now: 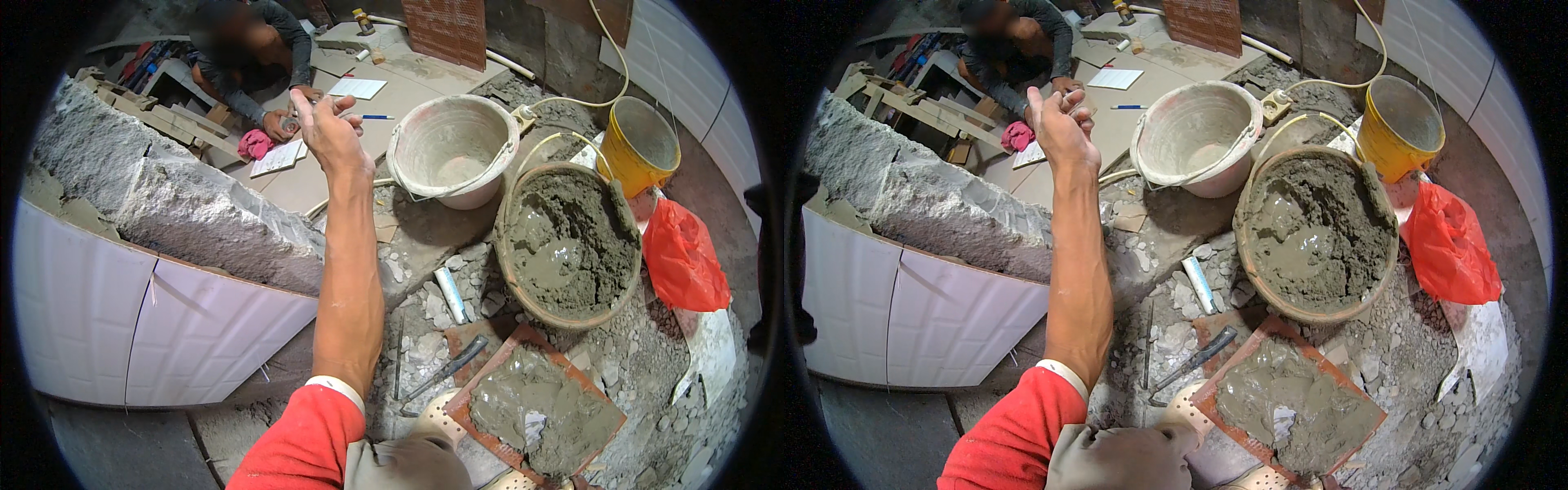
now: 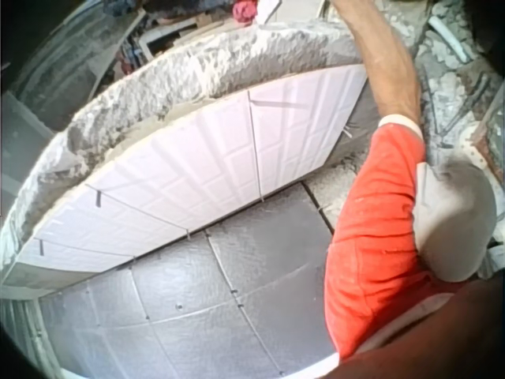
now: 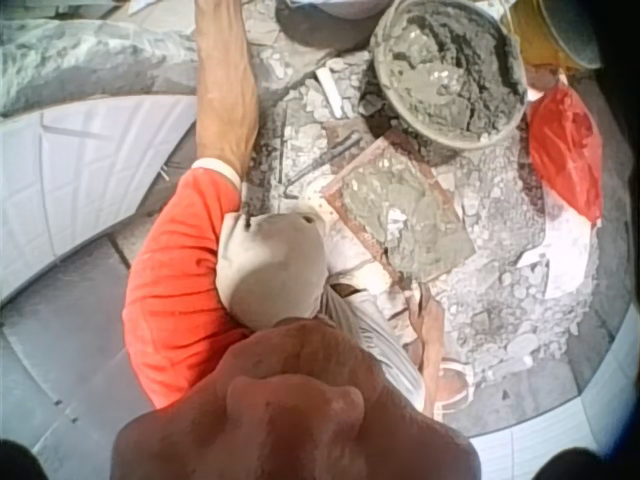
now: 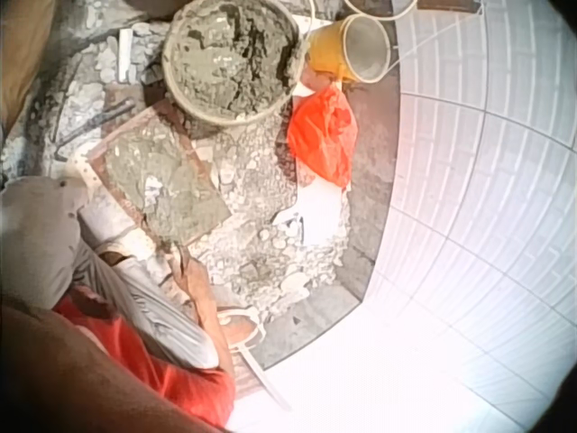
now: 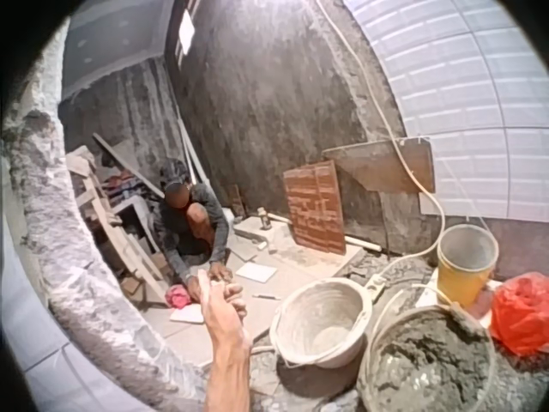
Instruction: The person sits on the floor and applies a liquid adhesive to a terracotta tile using a small brush. They then scoop cement mortar from a bucket and spread it evenly over the tile surface using a trowel.
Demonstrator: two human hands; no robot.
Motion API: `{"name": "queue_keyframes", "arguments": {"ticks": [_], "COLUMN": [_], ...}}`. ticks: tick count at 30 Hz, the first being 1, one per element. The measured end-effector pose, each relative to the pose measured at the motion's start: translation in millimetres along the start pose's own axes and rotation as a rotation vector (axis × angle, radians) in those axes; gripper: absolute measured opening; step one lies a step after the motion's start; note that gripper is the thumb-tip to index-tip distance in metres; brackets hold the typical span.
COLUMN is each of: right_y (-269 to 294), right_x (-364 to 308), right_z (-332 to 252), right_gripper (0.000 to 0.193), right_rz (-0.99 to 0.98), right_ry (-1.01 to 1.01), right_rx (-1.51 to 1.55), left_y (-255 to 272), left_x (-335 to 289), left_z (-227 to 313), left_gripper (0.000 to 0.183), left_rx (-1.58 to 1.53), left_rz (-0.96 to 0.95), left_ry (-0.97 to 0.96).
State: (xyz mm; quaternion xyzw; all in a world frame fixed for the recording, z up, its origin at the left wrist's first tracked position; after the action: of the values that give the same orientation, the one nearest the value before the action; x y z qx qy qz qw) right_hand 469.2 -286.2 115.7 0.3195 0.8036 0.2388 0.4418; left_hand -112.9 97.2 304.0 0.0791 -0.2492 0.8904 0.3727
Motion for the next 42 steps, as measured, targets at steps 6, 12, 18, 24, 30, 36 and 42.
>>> {"name": "queue_keyframes", "arguments": {"ticks": [6, 12, 18, 24, 30, 36, 42], "right_y": [0.6, 0.4, 1.4, 1.1, 1.4, 2.0, 2.2], "right_x": [0.3, 1.3, -0.6, -0.8, -3.6, -4.5, -3.5], "right_z": [1.0, 1.9, 1.5, -0.1, -3.2, -5.2, -6.1], "right_gripper": [0.047, 0.047, 0.047, 0.047, 0.046, 0.045, 0.046], "right_rz": [-0.046, -0.057, -0.030, -0.036, -0.031, -0.056, -0.001], "right_ry": [-0.043, -0.051, -0.056, -0.040, -0.040, -0.061, -0.016], "right_rx": [0.020, 0.007, 0.032, 0.028, 0.003, 0.007, -0.030], "left_y": [3.0, 47.9, 124.5, 151.4, 151.1, 158.8, 161.4], "left_x": [-51.5, -207.0, -354.5, -404.1, -422.3, -422.8, -422.4], "left_z": [-9.1, -62.3, -99.3, -117.2, -138.4, -142.4, -144.2], "left_gripper": [0.068, 0.056, 0.038, 0.035, 0.038, 0.037, 0.036], "left_rx": [0.020, 0.453, 0.804, 0.874, 0.942, 0.904, 0.942], "left_rz": [-0.067, -0.277, -0.577, -0.818, -0.976, -0.913, -0.933], "left_ry": [-0.032, 0.186, 0.432, 0.433, 0.598, 0.708, 0.670]}}
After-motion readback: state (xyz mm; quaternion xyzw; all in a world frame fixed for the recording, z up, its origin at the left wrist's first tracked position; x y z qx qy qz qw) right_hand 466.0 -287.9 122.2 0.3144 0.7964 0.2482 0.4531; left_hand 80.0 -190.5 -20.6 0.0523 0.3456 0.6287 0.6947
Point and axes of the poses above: each hand's wrist, its own x-axis towards the middle knuckle, its own y-axis out of the back of the hand, z = x × y, the point moved 8 cm from there along x, towards the middle knuckle, and after that the axes turned 5 degrees about -x, right-handed, at the moved point
